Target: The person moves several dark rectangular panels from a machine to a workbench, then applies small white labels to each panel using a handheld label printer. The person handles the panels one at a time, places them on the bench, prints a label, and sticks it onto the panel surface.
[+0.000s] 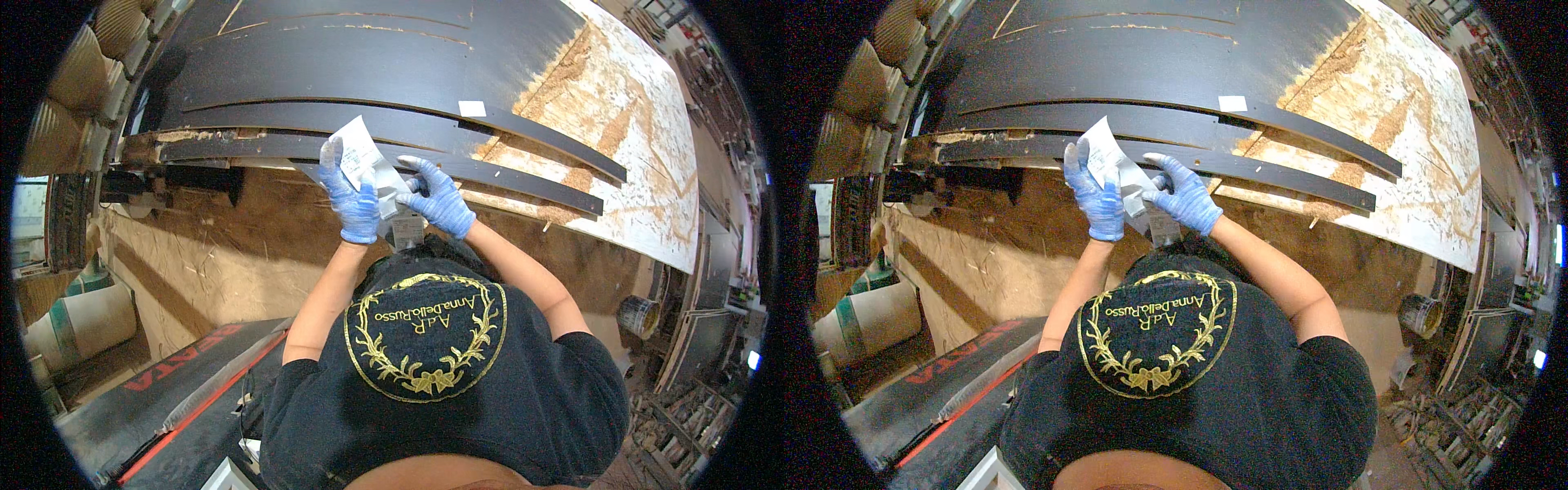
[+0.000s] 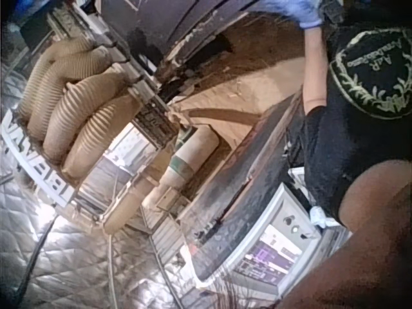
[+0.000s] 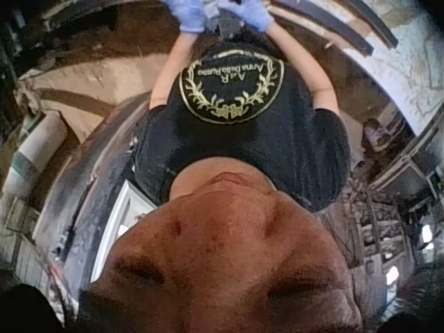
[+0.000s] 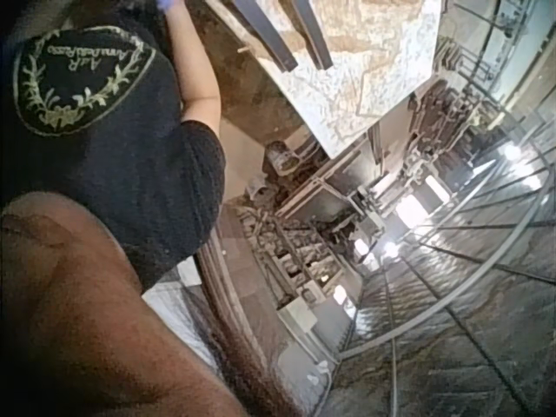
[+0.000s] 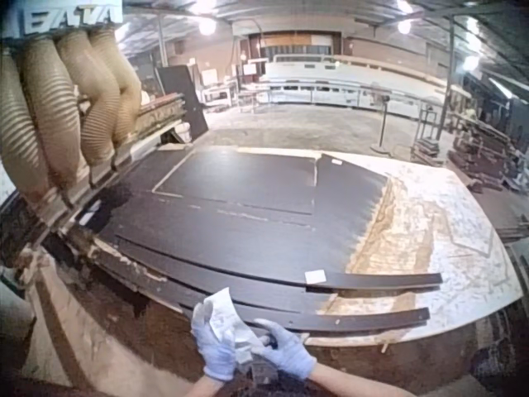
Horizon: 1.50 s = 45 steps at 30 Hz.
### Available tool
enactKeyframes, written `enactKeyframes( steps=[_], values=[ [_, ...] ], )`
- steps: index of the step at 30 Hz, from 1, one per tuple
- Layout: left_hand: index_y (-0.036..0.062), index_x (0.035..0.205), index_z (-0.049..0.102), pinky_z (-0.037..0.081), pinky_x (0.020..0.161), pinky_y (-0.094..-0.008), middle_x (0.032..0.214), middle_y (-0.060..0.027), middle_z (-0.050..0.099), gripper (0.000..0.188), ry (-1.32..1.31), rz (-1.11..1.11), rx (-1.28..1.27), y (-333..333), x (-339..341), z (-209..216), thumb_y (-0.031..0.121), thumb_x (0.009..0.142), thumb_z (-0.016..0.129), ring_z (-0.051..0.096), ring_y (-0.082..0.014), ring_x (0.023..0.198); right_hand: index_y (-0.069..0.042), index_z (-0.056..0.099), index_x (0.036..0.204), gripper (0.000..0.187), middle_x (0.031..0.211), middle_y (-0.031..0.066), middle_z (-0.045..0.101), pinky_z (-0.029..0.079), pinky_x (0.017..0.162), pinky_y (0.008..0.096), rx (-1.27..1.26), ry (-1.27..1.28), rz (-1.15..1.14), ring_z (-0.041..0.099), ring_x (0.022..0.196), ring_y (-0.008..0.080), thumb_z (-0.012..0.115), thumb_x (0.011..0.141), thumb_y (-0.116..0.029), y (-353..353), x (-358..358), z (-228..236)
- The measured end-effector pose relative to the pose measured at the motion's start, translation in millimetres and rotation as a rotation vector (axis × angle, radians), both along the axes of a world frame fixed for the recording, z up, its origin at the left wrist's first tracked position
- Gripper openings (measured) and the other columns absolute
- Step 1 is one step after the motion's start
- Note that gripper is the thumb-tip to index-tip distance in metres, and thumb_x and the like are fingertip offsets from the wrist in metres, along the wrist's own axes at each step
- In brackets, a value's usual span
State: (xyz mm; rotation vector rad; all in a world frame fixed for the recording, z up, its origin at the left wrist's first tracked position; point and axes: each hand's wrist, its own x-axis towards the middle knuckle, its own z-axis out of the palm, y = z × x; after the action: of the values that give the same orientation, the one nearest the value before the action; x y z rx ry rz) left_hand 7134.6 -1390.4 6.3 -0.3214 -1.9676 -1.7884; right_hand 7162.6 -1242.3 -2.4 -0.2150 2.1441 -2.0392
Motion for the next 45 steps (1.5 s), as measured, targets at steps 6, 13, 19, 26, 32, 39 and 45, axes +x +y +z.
enactKeyframes(
  steps=[6,13,19,26,32,39,45],
  values=[
    [0.0041,0.129,0.025,0.033,0.096,-0.0337,0.129,-0.0124,0.033,0.063,0.045,0.001,-0.067,7,3,10,-0.005,0.071,0.05,0.036,-0.0231,0.118,-0.007,0.041,0.121,0.054,0.101,0.0056,0.054,0.045,0.08,0.0257,-0.206,0.036,-0.115,0.052,0.089,0.0115,0.066,0.073,-0.012,-3,-7,16],
    [0.0085,0.127,0.027,0.039,0.091,-0.0332,0.128,-0.0124,0.034,0.065,0.076,-0.048,-0.091,14,9,-2,-0.005,0.069,0.053,0.042,-0.024,0.112,-0.006,0.049,0.115,0.046,0.099,0.0052,0.057,0.046,0.079,0.026,-0.23,0.117,-0.111,0.053,0.087,0.0108,0.066,0.072,-0.01,3,-14,33],
    [0.0095,0.13,0.023,0.04,0.091,-0.0323,0.129,-0.0116,0.032,0.071,0.045,-0.066,-0.25,13,13,9,-0.004,0.068,0.055,0.042,-0.0234,0.112,-0.005,0.061,0.101,0.027,0.089,0.0037,0.063,0.047,0.074,0.0244,-0.09,0.121,-0.032,0.056,0.08,0.0084,0.062,0.074,-0.003,10,-13,19],
    [0.0074,0.13,0.021,0.042,0.087,-0.0301,0.127,-0.0101,0.033,0.075,-0.188,-0.14,0.074,24,24,2,0.002,0.068,0.063,0.046,-0.0209,0.105,-0.003,0.062,0.098,0.024,0.088,0.0059,0.064,0.048,0.072,0.0246,-0.076,0.117,-0.193,0.057,0.078,0.0099,0.063,0.074,-0.006,14,-12,-3],
    [0.0012,0.106,0.049,0.046,0.072,-0.0267,0.098,-0.008,0.055,0.033,-0.481,-0.254,-0.152,5,16,-34,0.007,0.075,0.061,0.053,-0.0131,0.085,-0.004,0.059,0.104,0.026,0.095,0.0056,0.061,0.048,0.076,0.0269,-0.186,0.003,-0.265,0.056,0.086,0.0119,0.06,0.079,-0.012,16,-7,-10],
    [0.0024,0.093,0.054,0.046,0.064,-0.0246,0.086,-0.0041,0.058,0.016,-0.57,-0.203,0.33,-2,-25,-52,0.006,0.077,0.058,0.054,-0.0116,0.076,-0.008,0.048,0.118,0.034,0.101,0.0036,0.056,0.043,0.081,0.0279,-0.321,-0.262,-0.037,0.052,0.089,0.0119,0.044,0.088,-0.025,15,-11,-22],
    [0.002,0.09,0.055,0.044,0.065,-0.0262,0.084,-0.0029,0.057,0.014,-0.597,-0.082,0.323,-16,-65,-60,0.006,0.077,0.058,0.052,-0.0109,0.074,-0.009,0.048,0.118,0.034,0.099,0.0023,0.055,0.042,0.079,0.0266,-0.091,-0.196,0.069,0.05,0.087,0.0108,0.043,0.088,-0.024,8,-14,-42]
  ],
)
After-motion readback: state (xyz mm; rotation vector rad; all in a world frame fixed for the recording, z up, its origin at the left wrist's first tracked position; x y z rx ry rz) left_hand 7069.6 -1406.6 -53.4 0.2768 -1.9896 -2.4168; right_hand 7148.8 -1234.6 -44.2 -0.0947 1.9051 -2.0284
